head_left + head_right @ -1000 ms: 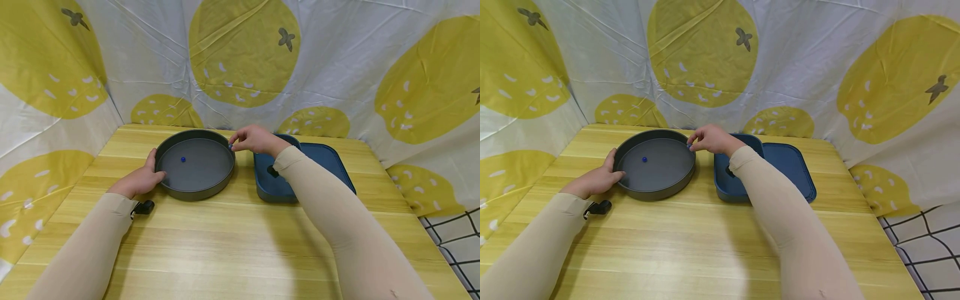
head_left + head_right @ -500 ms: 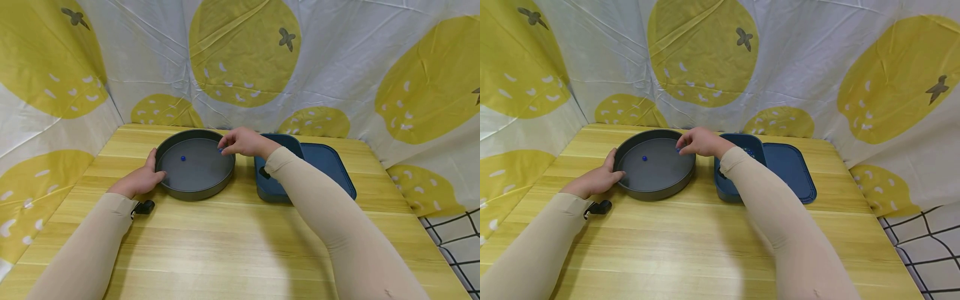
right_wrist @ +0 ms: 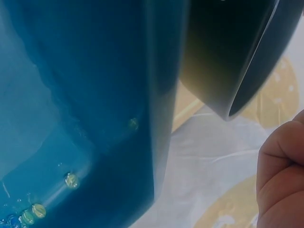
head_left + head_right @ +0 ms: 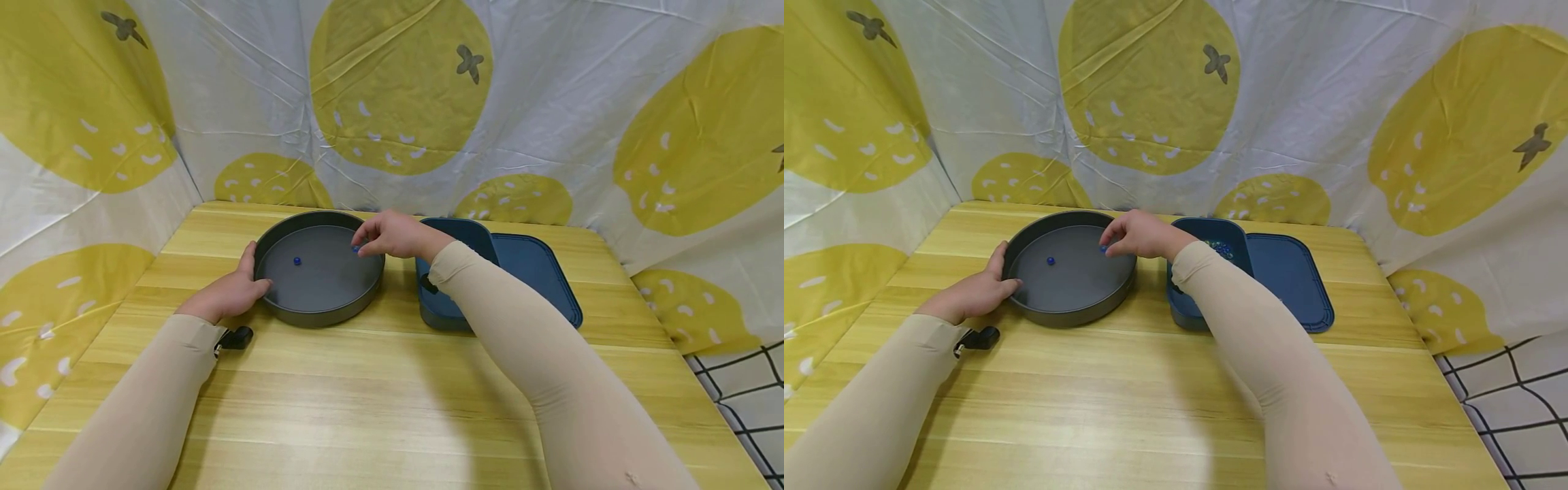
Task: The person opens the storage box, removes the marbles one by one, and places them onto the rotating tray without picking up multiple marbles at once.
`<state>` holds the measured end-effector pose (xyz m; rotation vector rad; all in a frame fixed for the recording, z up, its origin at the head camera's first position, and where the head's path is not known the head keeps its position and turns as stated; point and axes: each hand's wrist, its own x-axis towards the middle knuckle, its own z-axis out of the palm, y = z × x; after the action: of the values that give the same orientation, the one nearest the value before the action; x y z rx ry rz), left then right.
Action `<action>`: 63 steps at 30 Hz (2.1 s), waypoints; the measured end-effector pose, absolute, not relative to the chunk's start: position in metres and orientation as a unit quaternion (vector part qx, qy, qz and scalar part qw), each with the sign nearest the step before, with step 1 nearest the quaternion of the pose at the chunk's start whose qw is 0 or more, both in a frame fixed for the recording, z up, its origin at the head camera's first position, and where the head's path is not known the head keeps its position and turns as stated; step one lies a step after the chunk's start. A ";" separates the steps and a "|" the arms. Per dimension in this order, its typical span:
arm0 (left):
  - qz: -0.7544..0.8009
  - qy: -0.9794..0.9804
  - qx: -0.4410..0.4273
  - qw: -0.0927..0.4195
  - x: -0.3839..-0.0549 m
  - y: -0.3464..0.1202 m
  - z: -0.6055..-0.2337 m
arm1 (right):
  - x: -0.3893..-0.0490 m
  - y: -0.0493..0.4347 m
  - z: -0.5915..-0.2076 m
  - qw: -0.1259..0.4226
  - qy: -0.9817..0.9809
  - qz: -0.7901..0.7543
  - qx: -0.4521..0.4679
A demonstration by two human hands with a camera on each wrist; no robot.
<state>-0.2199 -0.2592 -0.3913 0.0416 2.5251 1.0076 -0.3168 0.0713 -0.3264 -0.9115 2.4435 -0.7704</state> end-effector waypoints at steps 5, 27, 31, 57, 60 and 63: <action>0.366 0.907 0.018 0.208 -0.220 -0.259 -0.391 | -0.317 0.075 -0.326 0.217 0.875 -0.284 -0.327; 0.367 0.907 0.022 0.205 -0.219 -0.260 -0.390 | -0.341 0.167 -0.348 0.159 0.919 -0.314 -0.177; 0.366 0.907 0.020 0.207 -0.219 -0.259 -0.390 | -0.347 0.178 -0.356 0.151 0.930 -0.291 -0.165; 0.361 0.910 0.020 0.203 -0.219 -0.260 -0.391 | -0.354 0.191 -0.382 0.167 0.956 -0.170 -0.172; 0.361 0.910 0.021 0.203 -0.219 -0.260 -0.392 | -0.353 0.189 -0.382 0.169 0.956 -0.166 -0.175; 0.358 0.911 0.022 0.203 -0.219 -0.260 -0.392 | -0.352 0.188 -0.383 0.175 0.955 -0.166 -0.173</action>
<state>-0.2195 -0.2599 -0.3919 0.0600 2.5428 0.9976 -0.3523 0.1880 -0.3828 -0.4904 2.7067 -0.4703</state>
